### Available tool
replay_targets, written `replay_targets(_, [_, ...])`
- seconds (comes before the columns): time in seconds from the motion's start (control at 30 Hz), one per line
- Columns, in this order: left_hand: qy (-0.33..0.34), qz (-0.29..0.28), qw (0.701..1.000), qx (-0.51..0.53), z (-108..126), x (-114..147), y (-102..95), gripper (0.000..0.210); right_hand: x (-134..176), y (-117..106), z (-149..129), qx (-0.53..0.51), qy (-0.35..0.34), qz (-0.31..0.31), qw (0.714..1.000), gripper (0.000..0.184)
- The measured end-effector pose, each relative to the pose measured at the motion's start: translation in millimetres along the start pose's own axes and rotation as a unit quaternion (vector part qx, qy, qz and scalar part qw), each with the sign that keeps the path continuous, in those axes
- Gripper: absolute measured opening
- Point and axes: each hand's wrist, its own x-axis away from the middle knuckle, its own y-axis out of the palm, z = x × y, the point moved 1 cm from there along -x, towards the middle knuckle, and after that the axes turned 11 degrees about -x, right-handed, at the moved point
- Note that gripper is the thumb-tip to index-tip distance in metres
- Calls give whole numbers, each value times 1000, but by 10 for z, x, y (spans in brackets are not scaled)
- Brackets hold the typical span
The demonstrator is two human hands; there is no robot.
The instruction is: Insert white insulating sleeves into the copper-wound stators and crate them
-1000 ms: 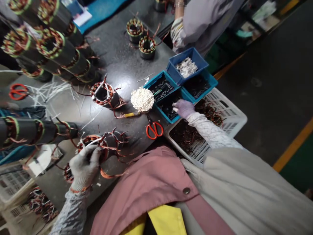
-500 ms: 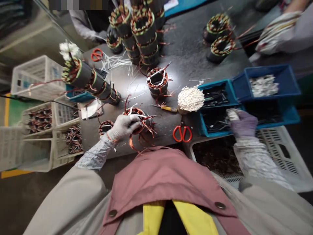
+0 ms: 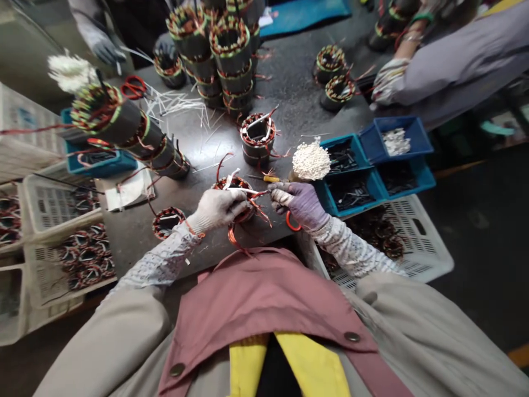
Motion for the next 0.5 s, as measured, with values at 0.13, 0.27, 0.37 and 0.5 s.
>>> replay_targets(0.13, [33, -22, 999, 16, 12, -44, -29, 38, -117, 14, -178, 254, -134, -69, 955, 36])
replay_targets(0.27, [45, -33, 998, 10, -6, -53, -27, 37, -197, -84, -349, 458, -170, -227, 843, 31])
replay_targets(0.37, [60, -21, 998, -3, -10, -47, 4, 38, -150, -118, -380, 550, -179, -238, 781, 35])
replay_targets(0.5, [83, 7, 996, -26, -10, -42, 36, 37, -70, 77, -331, 583, -133, -219, 771, 27])
